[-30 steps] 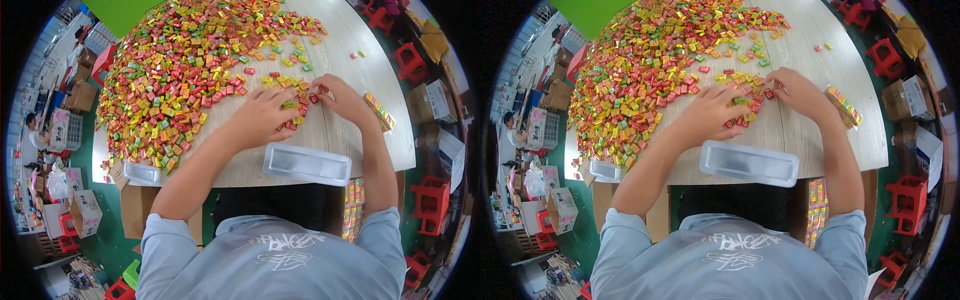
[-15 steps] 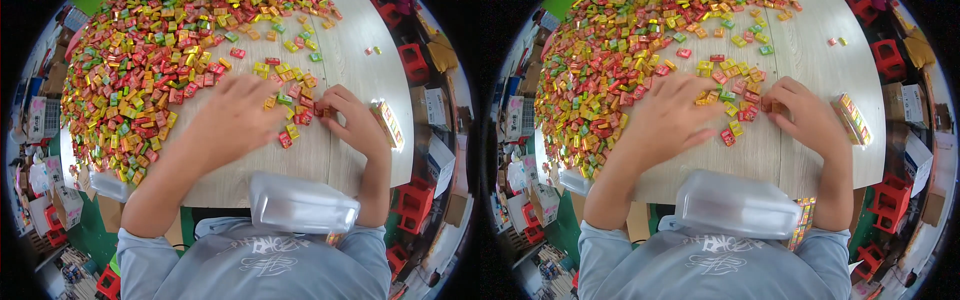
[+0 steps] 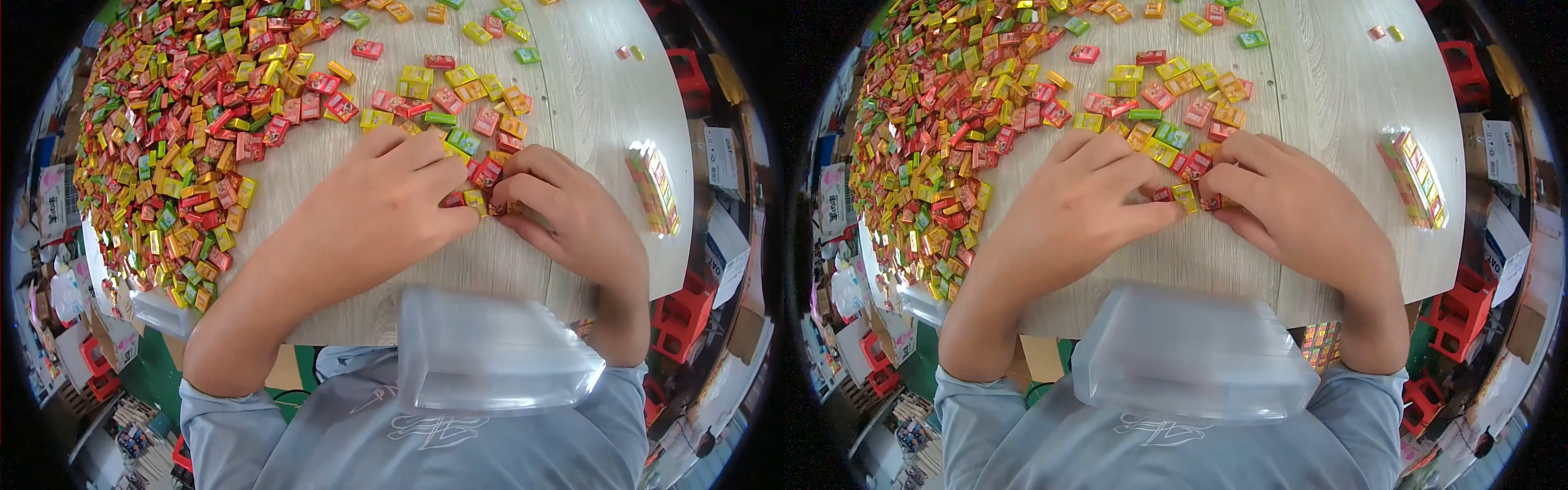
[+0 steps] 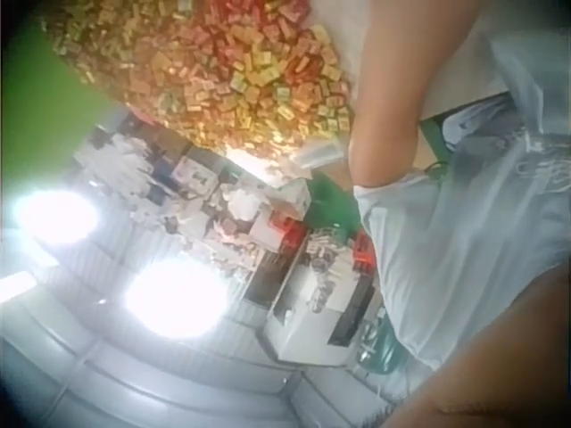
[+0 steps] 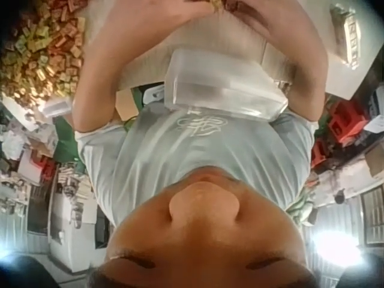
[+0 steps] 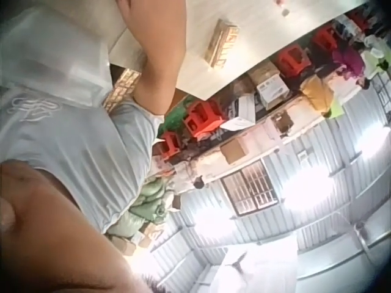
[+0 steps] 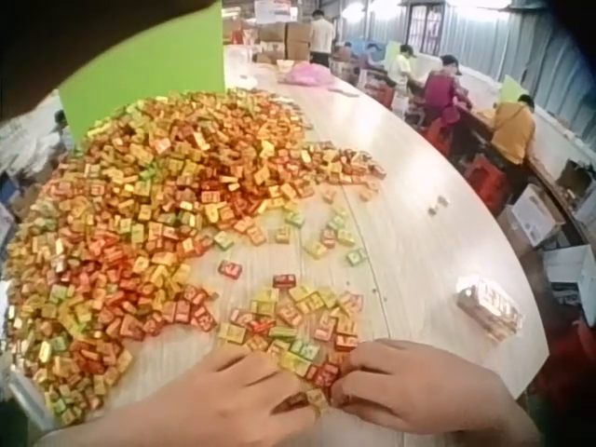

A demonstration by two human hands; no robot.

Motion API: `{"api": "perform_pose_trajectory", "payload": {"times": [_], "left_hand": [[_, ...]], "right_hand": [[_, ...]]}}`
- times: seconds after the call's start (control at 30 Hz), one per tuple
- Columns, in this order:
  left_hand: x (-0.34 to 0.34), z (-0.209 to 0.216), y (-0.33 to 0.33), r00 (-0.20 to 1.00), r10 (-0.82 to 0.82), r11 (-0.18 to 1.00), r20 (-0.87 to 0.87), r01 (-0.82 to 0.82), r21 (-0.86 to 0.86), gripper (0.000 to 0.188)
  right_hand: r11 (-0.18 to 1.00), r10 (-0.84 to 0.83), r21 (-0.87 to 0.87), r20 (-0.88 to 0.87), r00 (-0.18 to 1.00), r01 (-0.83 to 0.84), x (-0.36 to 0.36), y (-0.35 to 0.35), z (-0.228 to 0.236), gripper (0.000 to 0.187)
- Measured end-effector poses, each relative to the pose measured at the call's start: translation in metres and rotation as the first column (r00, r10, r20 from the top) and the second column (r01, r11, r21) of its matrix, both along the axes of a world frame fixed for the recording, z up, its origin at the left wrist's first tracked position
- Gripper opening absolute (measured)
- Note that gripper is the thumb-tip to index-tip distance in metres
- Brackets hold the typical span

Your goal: Arranging small colorful blocks into sets of five and placing them into a plastic mold or container.

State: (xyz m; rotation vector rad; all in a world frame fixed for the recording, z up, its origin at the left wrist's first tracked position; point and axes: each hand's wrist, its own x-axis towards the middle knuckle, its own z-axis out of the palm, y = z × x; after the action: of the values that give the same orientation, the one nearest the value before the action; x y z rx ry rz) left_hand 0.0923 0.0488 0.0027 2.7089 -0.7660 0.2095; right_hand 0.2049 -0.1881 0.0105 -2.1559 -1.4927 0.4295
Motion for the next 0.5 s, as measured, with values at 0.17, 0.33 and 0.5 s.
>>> {"api": "perform_pose_trajectory", "payload": {"times": [0.17, 0.33, 0.5], "left_hand": [[-0.0026, -0.0003, 0.0032, 1.000, -0.028, 0.998, -0.002, 0.027, -0.052, 0.015], [-0.0072, 0.0004, 0.0057, 0.999, -0.048, 0.996, -0.021, 0.046, -0.080, 0.015], [-0.0069, 0.0072, 0.0093, 1.000, 0.002, 0.999, 0.005, -0.002, -0.054, 0.021]], "right_hand": [[0.998, 0.054, 0.029, -0.010, 0.999, -0.054, -0.0032, 0.0025, -0.0008, 0.026], [0.993, 0.105, 0.054, -0.063, 0.992, -0.102, -0.0024, -0.0006, 0.0032, 0.025], [0.987, -0.096, 0.131, 0.042, 0.994, 0.090, 0.0011, 0.0011, 0.0027, 0.027]]}}
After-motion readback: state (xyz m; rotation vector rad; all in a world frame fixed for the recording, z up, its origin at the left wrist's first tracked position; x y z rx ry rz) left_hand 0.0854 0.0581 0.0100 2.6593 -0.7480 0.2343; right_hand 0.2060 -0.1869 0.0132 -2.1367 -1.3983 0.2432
